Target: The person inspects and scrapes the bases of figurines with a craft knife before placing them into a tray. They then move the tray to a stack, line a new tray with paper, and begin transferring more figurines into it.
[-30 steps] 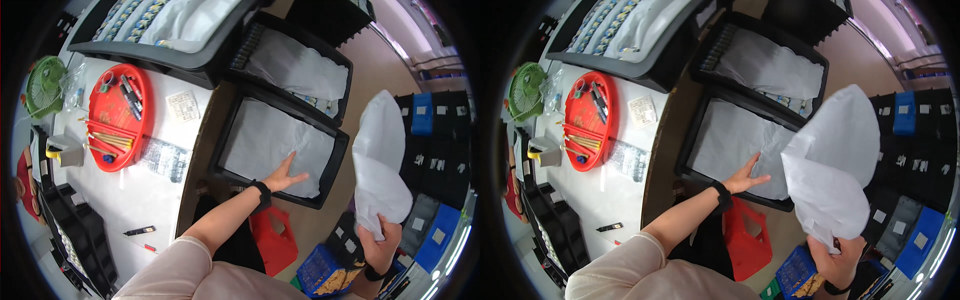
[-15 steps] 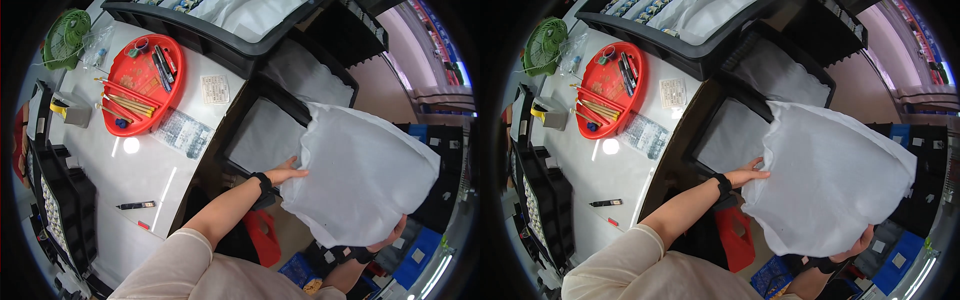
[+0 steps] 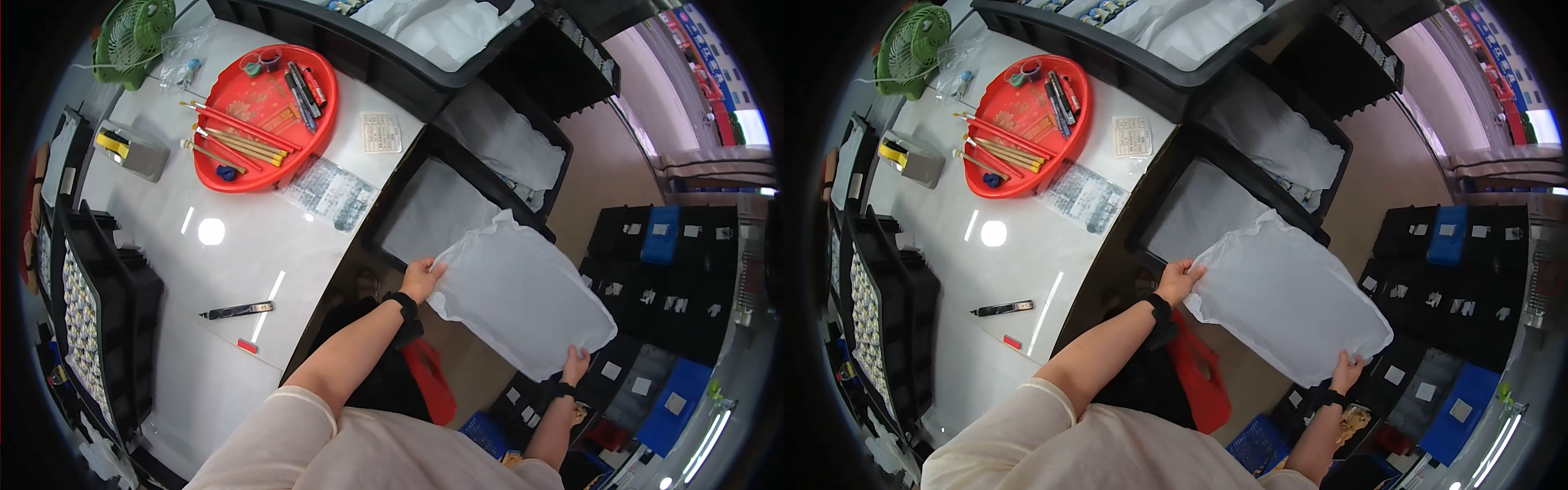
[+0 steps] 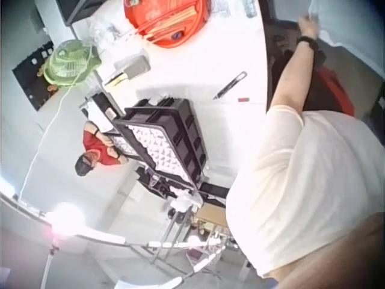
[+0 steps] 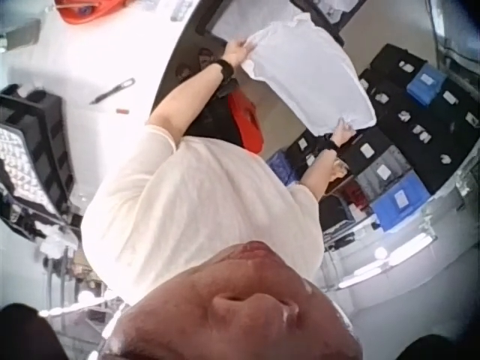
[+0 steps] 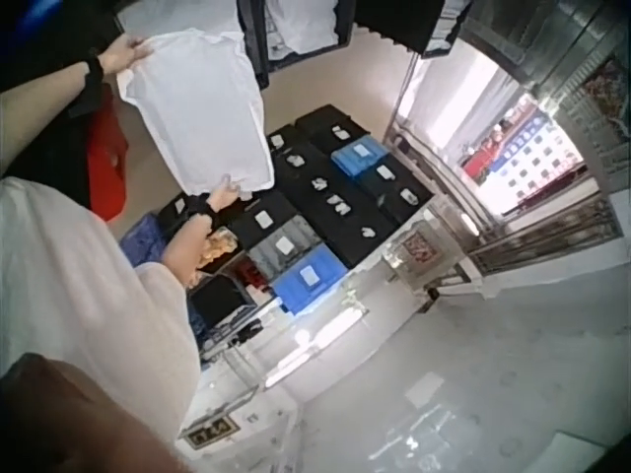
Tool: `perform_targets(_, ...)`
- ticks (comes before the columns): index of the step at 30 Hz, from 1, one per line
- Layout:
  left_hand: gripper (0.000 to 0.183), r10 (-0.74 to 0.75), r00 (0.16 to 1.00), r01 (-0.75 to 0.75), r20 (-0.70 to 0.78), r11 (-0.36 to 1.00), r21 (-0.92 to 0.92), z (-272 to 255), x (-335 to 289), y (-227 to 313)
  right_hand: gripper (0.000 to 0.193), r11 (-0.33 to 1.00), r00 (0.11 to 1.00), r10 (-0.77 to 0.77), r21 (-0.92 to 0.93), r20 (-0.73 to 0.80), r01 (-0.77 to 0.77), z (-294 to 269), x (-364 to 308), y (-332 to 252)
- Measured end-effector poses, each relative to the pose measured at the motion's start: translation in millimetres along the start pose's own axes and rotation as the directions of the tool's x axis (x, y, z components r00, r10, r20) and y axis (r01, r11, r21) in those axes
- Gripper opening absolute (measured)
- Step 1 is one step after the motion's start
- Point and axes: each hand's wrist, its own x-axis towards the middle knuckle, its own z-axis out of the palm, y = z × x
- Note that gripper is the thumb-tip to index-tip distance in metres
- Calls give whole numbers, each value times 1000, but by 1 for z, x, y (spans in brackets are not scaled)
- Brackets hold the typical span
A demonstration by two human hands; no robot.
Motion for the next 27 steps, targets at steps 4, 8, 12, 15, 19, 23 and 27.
perform_targets(4, 22, 151, 988, -132, -38, 942, 307, -11, -7, -8, 50, 740, 845, -533, -503, -35, 446, 33, -13, -51)
perform_targets(8, 23, 198, 978, -148, -63, 876, 459, -22, -11, 3, 55, 778, 703, -589, 45, 399, 626, 132, -21, -159)
perform_targets(12, 24, 120, 993, -109, 4, 892, 438, -26, -8, 20, 62, 657, 352, -600, 193, 718, 728, 241, 7, -174)
perform_targets(15, 25, 150, 989, -136, -9, 916, 379, -28, -2, 16, 59, 823, 253, -371, 191, 894, 535, 300, 22, -168)
perform_targets(19, 24, 170, 981, -130, -91, 932, 338, -24, 5, 11, 38, 965, 141, -106, 68, 984, 253, 309, 23, -193)
perform_targets(23, 24, 58, 996, -25, -73, 918, 397, -16, -5, 9, 25, 977, 265, -185, 148, 946, 152, 277, 66, -216)
perform_targets(27, 22, 63, 998, -48, -22, 907, 418, -5, 3, 1, 15, 975, 400, -187, 119, 897, 189, 252, 131, -241)
